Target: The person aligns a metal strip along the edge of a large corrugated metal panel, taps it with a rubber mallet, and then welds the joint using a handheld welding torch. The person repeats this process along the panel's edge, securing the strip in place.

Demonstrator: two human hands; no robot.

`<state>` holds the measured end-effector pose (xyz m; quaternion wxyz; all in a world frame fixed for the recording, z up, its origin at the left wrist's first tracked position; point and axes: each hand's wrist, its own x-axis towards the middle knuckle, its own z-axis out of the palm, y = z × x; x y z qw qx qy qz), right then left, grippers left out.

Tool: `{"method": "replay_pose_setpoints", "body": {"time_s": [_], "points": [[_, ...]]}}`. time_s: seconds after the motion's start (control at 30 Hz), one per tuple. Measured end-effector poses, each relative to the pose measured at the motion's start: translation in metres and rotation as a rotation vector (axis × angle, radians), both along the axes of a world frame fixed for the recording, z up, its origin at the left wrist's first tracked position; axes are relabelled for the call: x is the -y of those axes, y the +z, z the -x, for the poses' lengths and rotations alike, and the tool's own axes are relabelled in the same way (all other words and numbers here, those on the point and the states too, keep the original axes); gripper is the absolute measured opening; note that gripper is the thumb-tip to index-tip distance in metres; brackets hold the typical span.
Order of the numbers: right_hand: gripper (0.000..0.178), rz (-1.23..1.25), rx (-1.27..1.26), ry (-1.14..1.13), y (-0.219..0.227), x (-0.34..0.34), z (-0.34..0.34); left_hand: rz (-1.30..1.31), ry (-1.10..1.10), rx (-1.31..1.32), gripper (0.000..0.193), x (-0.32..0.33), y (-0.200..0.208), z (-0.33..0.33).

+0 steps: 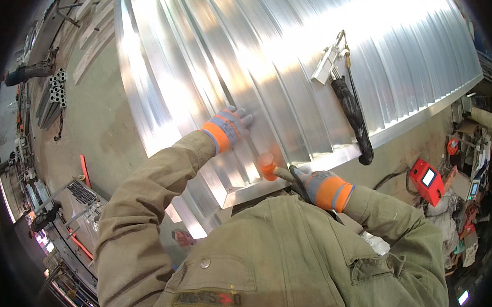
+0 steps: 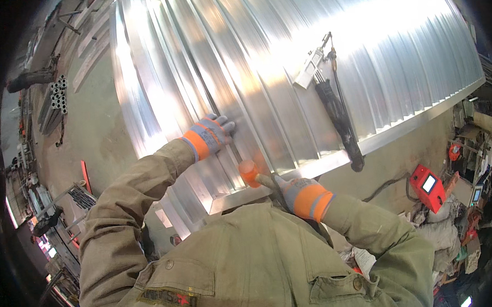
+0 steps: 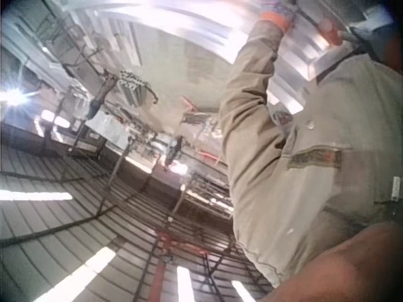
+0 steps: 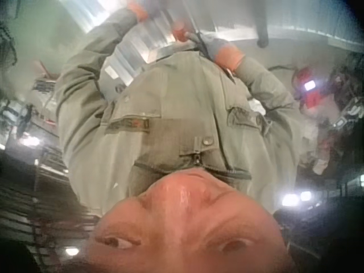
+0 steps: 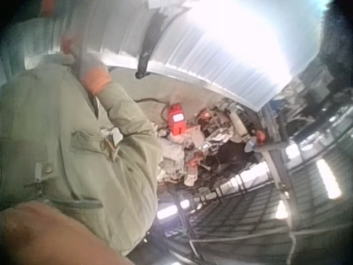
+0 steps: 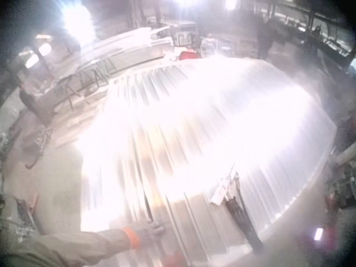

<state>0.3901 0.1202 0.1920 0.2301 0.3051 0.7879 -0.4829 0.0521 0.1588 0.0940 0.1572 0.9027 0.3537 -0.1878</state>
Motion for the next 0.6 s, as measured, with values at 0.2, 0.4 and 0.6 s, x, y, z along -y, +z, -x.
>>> {"method": "replay_pose_setpoints", "body": {"time_s": [0.2, 0.4, 0.6], "points": [[0.08, 0.137, 0.021, -0.079, -0.006, -0.019, -0.006, 0.179, -0.156, -0.149, 0.045, -0.011, 0.008, -0.006], [0.074, -0.036, -0.099, -0.067, 0.009, -0.015, 0.002, 0.279, -0.019, -0.033, 0.042, -0.016, 0.008, -0.001], [0.066, -0.048, -0.103, -0.061, 0.008, -0.017, 0.019, 0.234, -0.059, -0.051, 0.025, -0.013, 0.006, 0.0]]}}
